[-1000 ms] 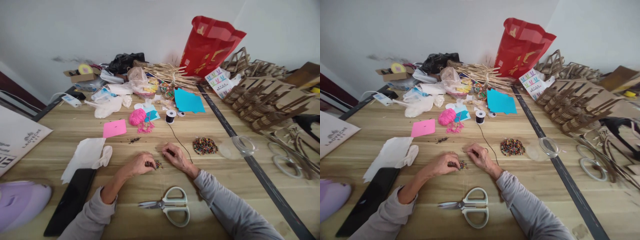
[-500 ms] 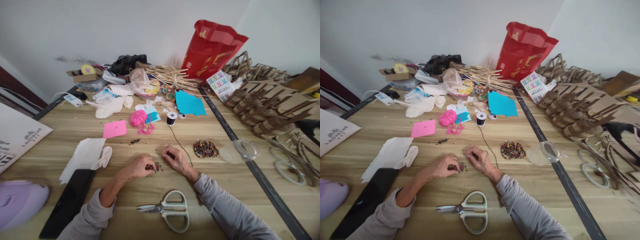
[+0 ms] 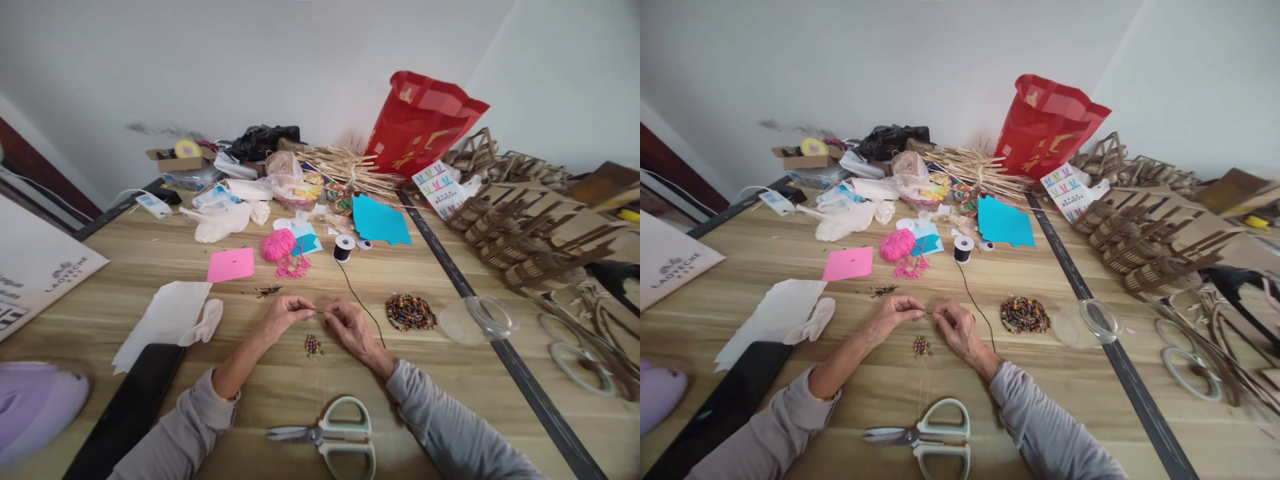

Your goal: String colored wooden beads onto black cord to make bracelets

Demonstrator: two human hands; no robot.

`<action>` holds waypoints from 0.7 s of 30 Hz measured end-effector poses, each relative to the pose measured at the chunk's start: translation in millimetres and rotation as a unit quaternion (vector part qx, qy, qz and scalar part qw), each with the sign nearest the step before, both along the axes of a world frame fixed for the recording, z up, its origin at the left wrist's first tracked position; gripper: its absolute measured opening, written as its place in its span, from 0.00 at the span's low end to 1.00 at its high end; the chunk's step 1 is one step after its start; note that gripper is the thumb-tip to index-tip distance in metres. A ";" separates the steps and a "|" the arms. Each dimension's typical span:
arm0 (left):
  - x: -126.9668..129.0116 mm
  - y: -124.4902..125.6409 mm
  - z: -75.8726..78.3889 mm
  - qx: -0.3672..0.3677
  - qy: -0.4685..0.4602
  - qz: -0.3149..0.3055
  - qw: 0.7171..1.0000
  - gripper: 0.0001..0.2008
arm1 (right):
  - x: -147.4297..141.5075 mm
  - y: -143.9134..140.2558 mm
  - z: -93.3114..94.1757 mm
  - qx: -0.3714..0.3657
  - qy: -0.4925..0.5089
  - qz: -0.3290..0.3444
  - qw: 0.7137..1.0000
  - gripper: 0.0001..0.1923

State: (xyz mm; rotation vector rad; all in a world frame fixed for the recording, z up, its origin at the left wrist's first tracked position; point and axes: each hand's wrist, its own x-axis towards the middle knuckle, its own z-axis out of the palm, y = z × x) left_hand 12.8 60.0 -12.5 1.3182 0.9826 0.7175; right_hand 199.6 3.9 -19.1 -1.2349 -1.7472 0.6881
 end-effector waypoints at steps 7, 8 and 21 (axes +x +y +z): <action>0.0 -0.2 -7.5 -0.004 -0.025 -0.008 1.000 0.13 | -6.9 6.3 -2.6 -0.001 0.007 -0.010 1.000 0.10; -0.4 -0.3 -8.3 -0.004 -0.026 -0.009 1.000 0.13 | -8.0 6.3 -2.9 -0.005 0.009 -0.004 1.000 0.10; -5.7 -2.0 -8.4 -0.010 -0.024 -0.011 1.000 0.09 | -11.2 -0.7 -1.5 -0.012 0.021 0.020 1.000 0.08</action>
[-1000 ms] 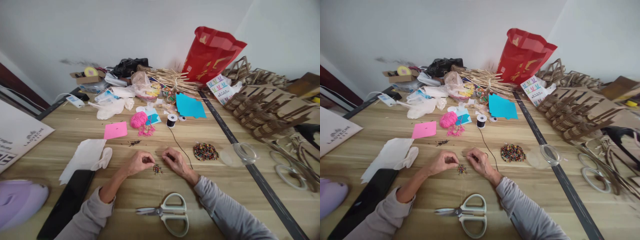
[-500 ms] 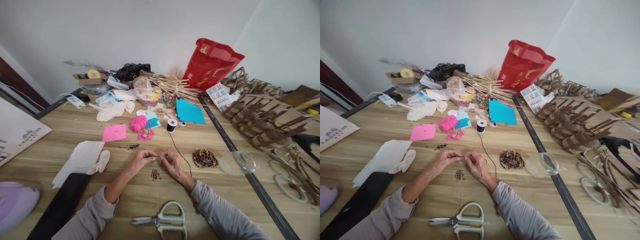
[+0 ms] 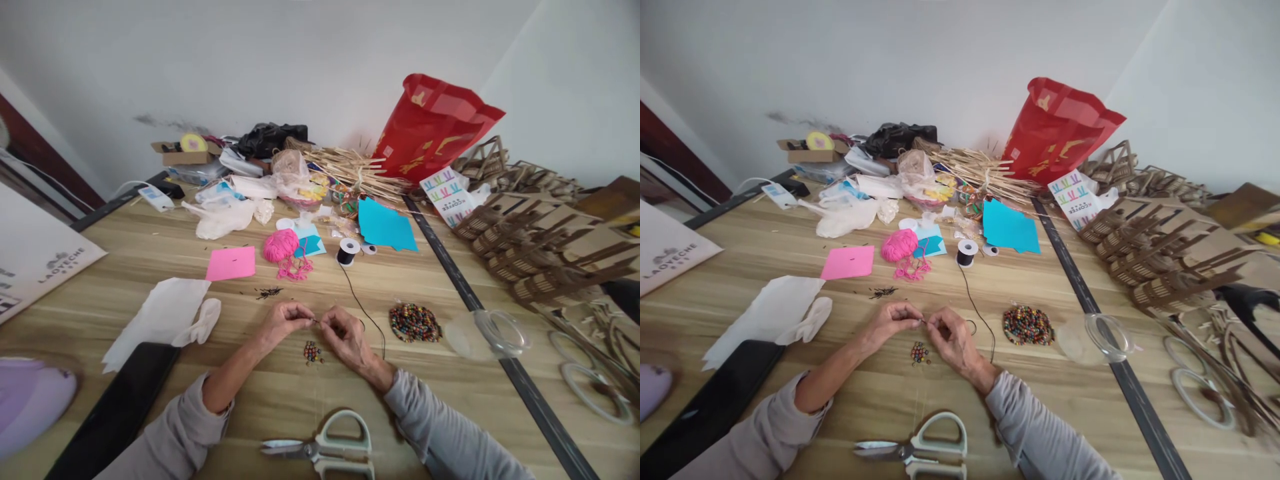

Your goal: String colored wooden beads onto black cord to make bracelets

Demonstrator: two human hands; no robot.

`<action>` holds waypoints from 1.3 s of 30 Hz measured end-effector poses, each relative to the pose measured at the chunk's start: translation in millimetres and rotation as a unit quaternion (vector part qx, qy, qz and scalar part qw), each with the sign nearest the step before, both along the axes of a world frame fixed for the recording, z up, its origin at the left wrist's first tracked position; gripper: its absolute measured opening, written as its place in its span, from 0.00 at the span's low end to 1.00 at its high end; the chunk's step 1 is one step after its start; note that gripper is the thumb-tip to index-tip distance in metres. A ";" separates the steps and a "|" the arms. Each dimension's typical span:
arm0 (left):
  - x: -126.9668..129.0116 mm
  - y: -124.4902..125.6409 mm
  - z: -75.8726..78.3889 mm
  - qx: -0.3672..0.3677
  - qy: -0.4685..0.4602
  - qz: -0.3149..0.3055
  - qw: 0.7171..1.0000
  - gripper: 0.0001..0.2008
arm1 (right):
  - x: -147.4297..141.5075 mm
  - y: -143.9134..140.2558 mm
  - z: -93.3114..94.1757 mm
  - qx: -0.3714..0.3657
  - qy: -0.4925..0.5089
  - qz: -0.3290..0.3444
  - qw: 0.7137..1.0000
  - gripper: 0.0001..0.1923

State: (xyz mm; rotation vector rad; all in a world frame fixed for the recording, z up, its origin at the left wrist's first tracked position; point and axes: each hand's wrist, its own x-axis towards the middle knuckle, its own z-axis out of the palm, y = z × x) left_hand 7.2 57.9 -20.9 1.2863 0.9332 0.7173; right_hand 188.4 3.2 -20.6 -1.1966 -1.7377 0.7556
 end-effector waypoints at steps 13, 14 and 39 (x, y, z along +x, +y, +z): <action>1.7 -1.3 1.7 0.002 -0.018 0.000 1.000 0.07 | -1.0 -0.3 2.8 0.024 -0.024 0.010 0.999 0.07; 1.7 -1.4 2.0 0.002 -0.017 0.000 1.000 0.07 | -0.9 -0.2 2.3 0.026 -0.025 0.010 0.999 0.07; 2.1 -3.1 2.9 -0.007 -0.021 -0.002 1.000 0.06 | -1.4 0.4 3.0 0.024 -0.031 0.009 0.999 0.07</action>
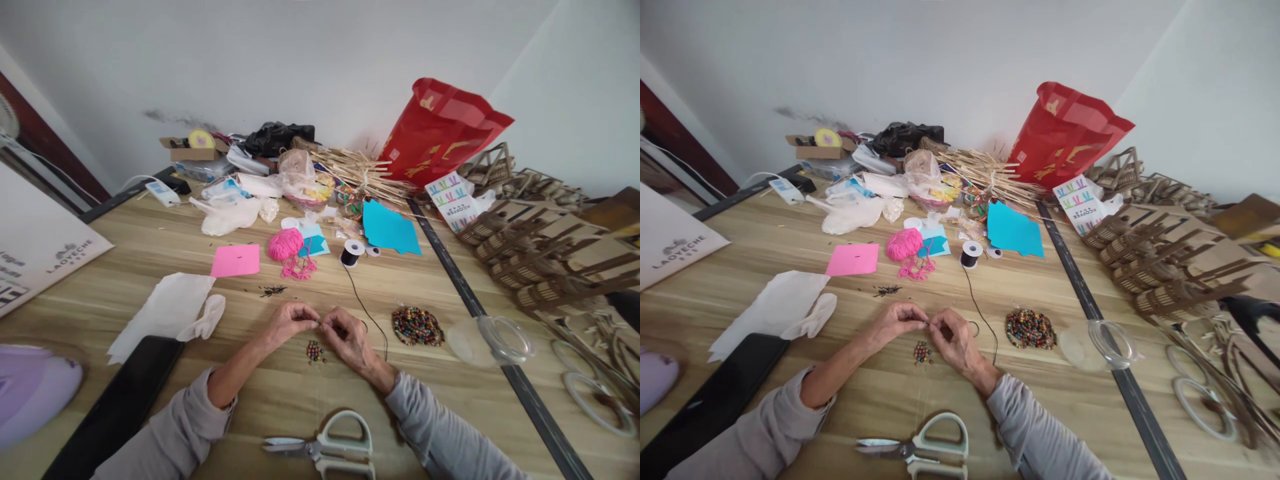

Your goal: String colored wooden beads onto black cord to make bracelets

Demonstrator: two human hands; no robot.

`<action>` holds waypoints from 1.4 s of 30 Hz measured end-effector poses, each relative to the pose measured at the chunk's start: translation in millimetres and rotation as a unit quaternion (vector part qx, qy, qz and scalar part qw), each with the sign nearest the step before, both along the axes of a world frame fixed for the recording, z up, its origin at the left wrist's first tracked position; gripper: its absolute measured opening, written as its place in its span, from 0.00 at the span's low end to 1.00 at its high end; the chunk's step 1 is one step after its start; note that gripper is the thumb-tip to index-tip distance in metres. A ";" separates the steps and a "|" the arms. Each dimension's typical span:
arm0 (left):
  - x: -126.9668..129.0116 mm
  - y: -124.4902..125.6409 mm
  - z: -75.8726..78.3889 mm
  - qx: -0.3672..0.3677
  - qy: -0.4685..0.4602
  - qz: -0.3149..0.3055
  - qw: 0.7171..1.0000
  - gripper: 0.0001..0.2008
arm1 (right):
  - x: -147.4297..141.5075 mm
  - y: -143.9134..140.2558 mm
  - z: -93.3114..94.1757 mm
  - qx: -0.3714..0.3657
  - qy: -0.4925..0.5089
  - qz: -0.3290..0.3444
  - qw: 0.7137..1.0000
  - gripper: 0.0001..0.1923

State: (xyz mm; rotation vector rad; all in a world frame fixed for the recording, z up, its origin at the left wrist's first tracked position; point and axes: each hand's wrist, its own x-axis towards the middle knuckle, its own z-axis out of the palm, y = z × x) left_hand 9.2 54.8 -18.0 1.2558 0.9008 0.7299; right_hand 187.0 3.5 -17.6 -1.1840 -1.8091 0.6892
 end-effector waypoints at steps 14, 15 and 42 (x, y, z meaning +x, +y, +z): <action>-2.0 -0.1 0.7 -0.005 0.001 -0.019 1.000 0.10 | 2.0 1.6 0.3 -0.001 0.031 0.039 0.999 0.08; -2.0 0.3 1.0 -0.009 -0.001 -0.020 1.000 0.11 | 2.1 1.6 -1.2 -0.006 0.039 0.038 0.999 0.08; -5.6 -1.3 9.0 -0.008 -0.043 -0.004 0.999 0.11 | 2.1 6.0 -11.8 0.074 -0.125 -0.045 0.988 0.10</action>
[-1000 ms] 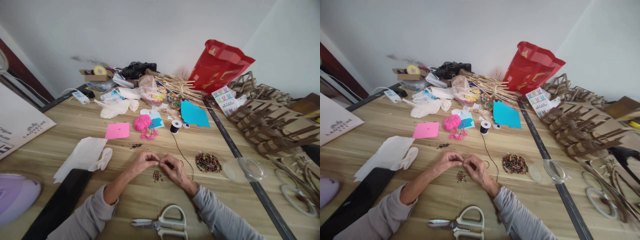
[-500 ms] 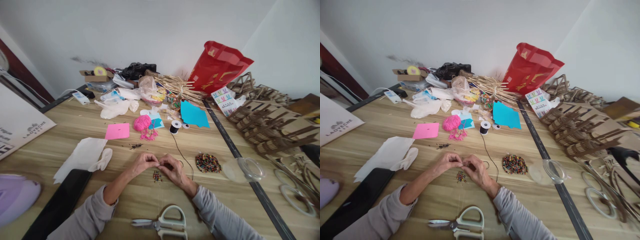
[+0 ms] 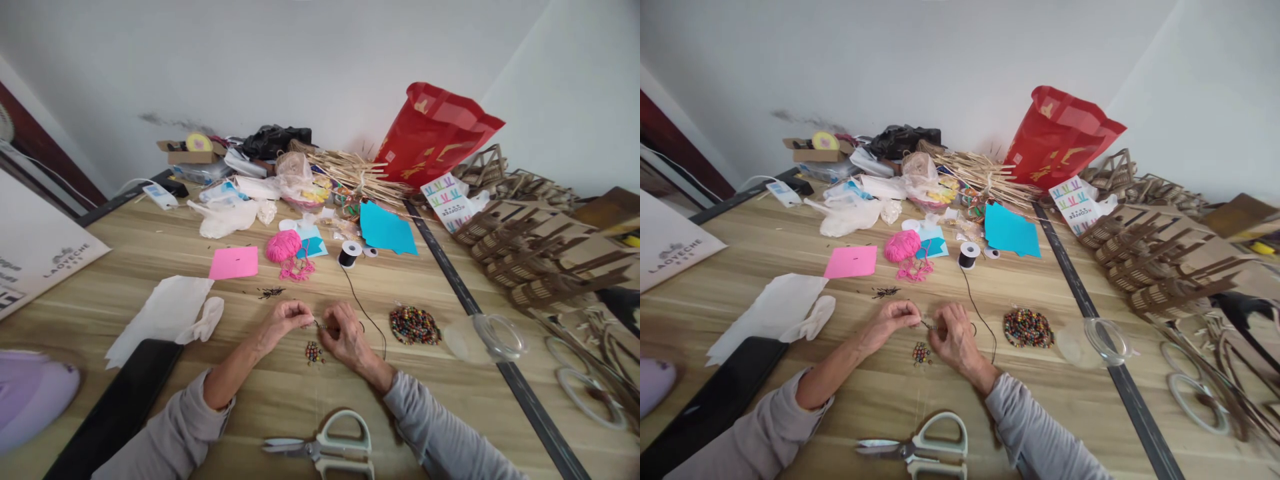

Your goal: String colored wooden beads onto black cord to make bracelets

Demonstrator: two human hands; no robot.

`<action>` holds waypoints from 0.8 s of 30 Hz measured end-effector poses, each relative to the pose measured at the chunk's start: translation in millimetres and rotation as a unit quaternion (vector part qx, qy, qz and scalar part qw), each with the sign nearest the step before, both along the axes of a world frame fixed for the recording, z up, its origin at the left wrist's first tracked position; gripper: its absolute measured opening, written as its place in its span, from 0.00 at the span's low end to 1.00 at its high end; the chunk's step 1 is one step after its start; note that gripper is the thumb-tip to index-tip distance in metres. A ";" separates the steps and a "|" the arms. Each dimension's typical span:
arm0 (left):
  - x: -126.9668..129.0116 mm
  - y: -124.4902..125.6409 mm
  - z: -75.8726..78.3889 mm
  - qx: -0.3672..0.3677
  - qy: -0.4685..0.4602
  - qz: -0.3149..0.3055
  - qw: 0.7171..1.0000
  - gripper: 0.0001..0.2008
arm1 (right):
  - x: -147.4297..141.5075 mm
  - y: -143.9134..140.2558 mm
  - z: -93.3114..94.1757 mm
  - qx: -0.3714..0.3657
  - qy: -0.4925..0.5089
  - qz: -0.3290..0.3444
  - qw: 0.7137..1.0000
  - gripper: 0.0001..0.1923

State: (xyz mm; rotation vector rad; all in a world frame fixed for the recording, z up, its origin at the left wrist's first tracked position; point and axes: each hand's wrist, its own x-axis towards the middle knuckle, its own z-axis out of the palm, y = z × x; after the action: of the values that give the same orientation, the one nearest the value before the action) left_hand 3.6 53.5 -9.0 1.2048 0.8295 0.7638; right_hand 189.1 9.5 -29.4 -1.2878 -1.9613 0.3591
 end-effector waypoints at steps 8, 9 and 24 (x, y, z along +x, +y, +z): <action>1.9 -1.5 1.1 0.011 0.036 -0.007 0.999 0.11 | 3.1 -4.5 2.1 -0.011 0.067 0.065 0.996 0.17; 2.5 -1.7 0.7 0.017 0.043 -0.012 0.999 0.11 | 3.3 -4.8 3.0 -0.013 0.082 0.077 0.994 0.16; 4.4 0.2 -5.2 0.081 0.083 -0.029 0.993 0.08 | 2.5 -2.6 12.5 -0.056 0.136 0.096 0.984 0.10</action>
State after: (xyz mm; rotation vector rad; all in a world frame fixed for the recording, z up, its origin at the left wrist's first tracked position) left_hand 8.0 53.6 -14.2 1.4469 0.8759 0.7009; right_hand 191.6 6.9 -16.9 -1.0566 -1.8551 0.7123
